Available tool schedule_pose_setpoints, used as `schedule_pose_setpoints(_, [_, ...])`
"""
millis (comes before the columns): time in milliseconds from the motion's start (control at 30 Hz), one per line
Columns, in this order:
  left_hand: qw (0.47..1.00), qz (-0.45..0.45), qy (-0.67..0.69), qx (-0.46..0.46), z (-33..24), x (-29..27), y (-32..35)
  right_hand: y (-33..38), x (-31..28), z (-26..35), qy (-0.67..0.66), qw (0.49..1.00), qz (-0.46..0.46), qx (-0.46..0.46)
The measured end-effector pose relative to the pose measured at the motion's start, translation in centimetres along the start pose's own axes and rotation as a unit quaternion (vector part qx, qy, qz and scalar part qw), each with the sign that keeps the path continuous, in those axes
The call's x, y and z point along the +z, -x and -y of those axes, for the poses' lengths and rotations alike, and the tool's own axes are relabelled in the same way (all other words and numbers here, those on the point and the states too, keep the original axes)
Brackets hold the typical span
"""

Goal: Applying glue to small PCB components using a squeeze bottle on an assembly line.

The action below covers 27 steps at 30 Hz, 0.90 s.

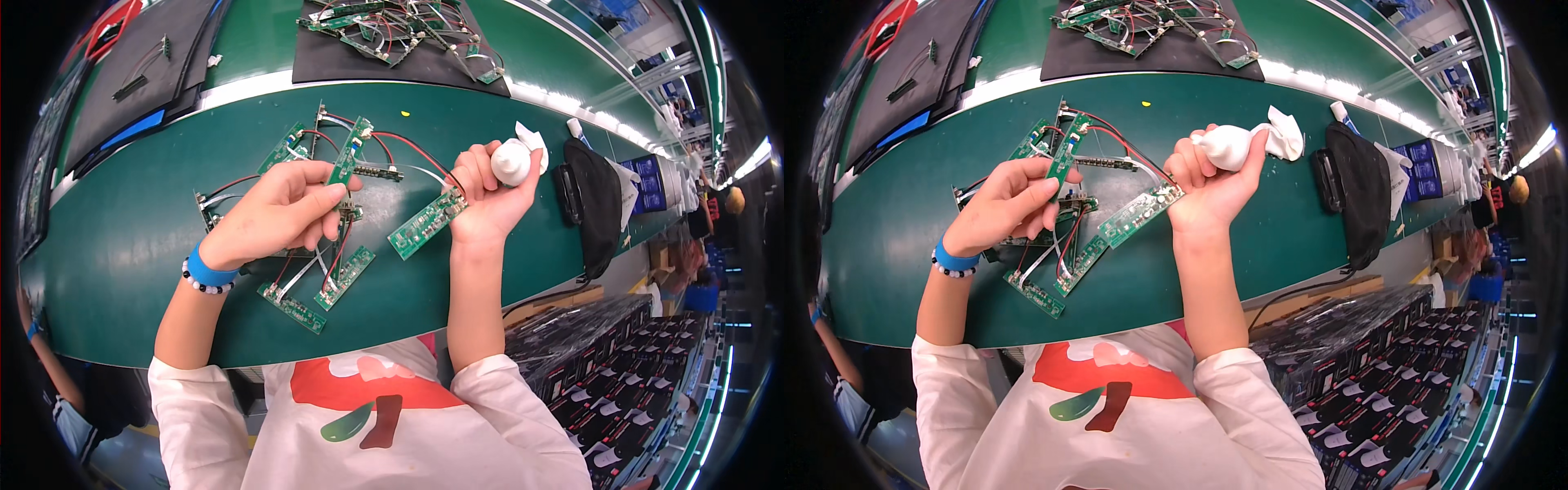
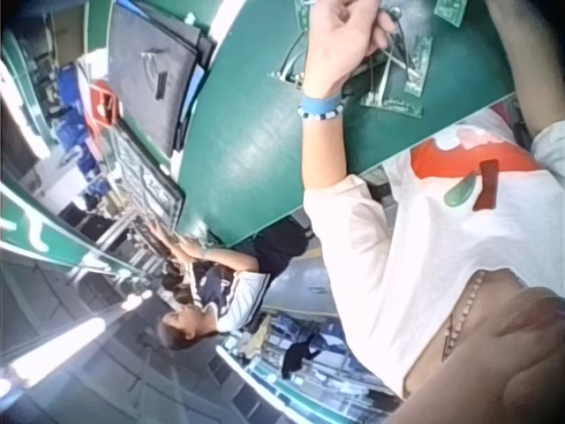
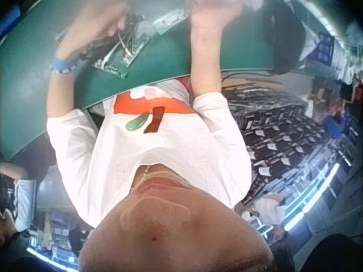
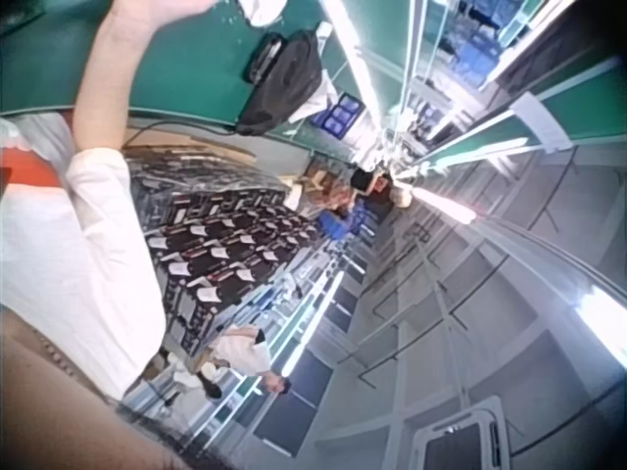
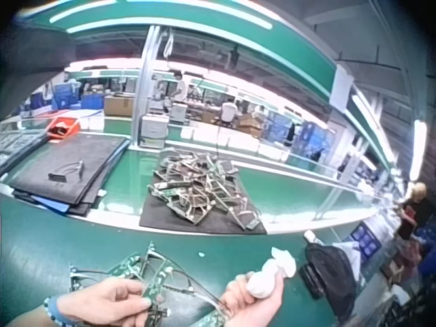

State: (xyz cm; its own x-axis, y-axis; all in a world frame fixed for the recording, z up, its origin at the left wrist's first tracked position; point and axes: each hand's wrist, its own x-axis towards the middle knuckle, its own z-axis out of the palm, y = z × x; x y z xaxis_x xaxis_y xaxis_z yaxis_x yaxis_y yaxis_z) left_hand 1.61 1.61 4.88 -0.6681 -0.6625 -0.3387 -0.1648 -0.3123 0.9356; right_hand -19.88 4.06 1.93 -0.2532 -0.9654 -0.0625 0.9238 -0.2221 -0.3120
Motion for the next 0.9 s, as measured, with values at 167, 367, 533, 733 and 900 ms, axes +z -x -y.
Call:
schedule_pose_setpoints(167, [0.995,-0.079,-0.053,0.030,1.5,1.2,-0.6,0.4,1.4,-0.8,0.267,0.857,-0.036,-0.440])
schedule_pose_setpoints(367, [0.990,-0.081,-0.083,0.076,2.6,3.4,-0.6,1.3,0.0,-2.7,0.444,0.692,0.192,-0.536])
schedule_pose_setpoints(533, [0.994,-0.078,-0.068,0.043,2.2,3.9,-0.3,1.5,-0.3,-2.5,0.528,0.663,0.203,-0.491])
schedule_pose_setpoints(733, [0.995,-0.074,-0.051,0.043,2.2,4.1,-0.1,0.6,-0.6,-2.9,0.503,0.638,0.226,-0.537])
schedule_pose_setpoints(900, [0.995,-0.072,-0.047,0.041,2.0,4.1,0.0,0.4,-0.8,-3.2,0.503,0.635,0.222,-0.543])
